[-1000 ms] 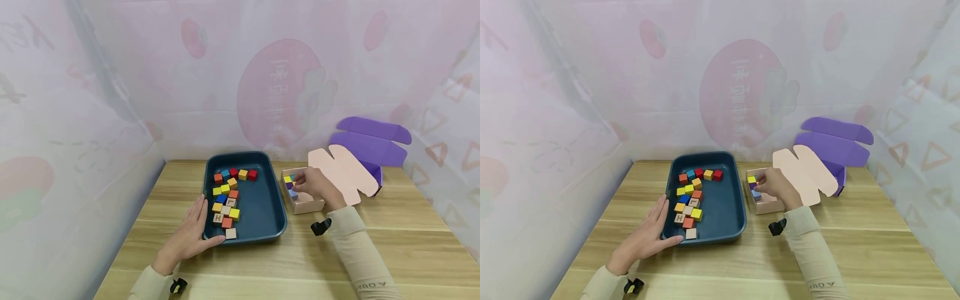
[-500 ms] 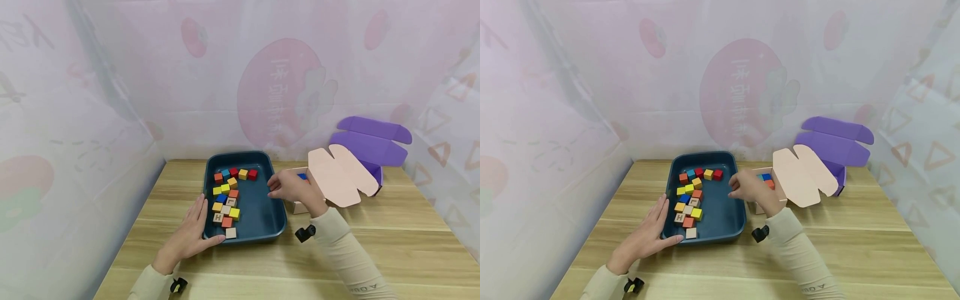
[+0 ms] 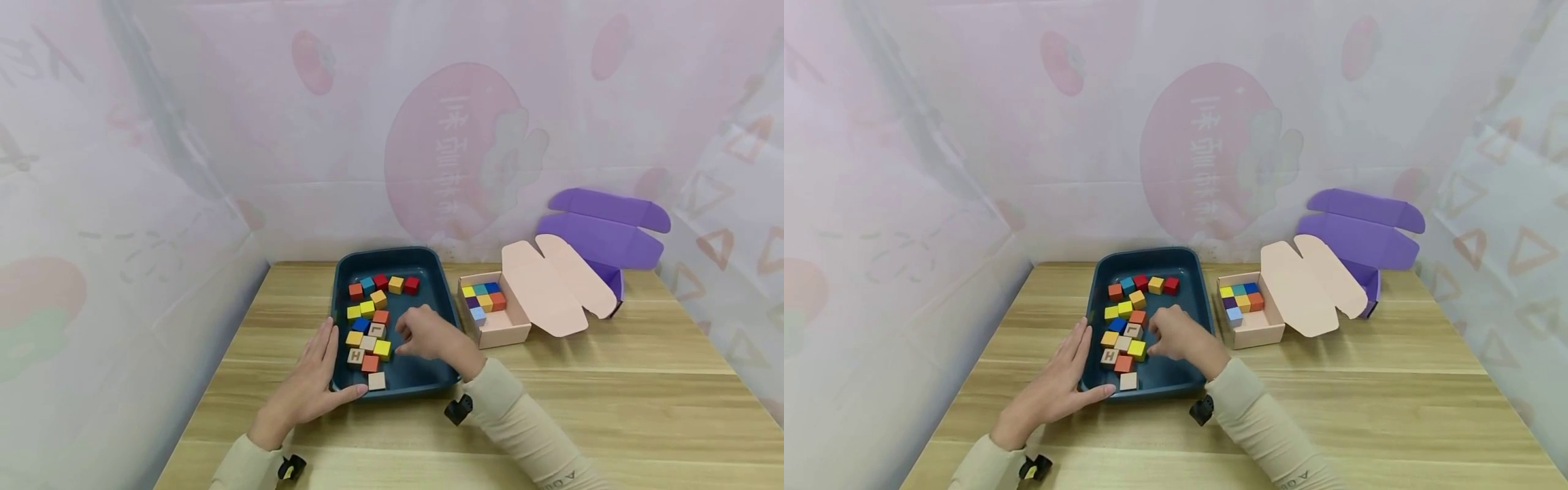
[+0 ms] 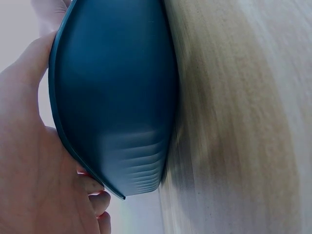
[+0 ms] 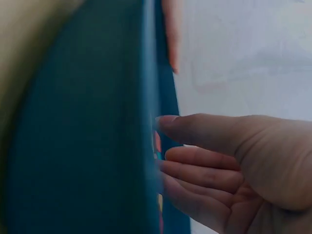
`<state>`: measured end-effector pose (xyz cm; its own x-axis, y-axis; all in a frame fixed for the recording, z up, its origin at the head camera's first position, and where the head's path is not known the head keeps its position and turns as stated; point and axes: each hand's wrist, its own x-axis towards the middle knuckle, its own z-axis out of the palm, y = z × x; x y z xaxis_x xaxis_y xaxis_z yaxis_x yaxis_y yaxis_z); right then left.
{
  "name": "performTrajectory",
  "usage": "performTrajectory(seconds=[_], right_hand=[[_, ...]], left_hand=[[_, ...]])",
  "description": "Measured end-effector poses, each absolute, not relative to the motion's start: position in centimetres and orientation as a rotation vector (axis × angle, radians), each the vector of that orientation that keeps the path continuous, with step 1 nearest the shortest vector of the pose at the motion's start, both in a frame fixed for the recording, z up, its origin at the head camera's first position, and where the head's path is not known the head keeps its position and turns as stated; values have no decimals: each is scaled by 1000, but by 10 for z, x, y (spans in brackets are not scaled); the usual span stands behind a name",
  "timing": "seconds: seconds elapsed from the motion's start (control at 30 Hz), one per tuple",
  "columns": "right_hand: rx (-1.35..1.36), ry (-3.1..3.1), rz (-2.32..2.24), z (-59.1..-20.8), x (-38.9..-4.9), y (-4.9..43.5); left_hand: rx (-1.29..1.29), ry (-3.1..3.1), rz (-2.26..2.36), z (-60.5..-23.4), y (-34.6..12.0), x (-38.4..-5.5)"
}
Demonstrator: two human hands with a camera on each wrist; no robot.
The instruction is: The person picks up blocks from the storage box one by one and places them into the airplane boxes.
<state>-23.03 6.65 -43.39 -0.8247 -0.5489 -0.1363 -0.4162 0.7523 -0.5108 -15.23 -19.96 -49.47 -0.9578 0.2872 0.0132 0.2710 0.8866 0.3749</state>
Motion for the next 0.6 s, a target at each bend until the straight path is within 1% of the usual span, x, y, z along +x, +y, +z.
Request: performTrajectory(seconds=[0.23,0.6], right_hand=[[-699,2724,-677,-452,-225,49],[-676,2772,-688,-465,-223,39]], left_hand=[[457,3007,619,-494,-198,-152],[444,3001,610,-494,-200,-152]])
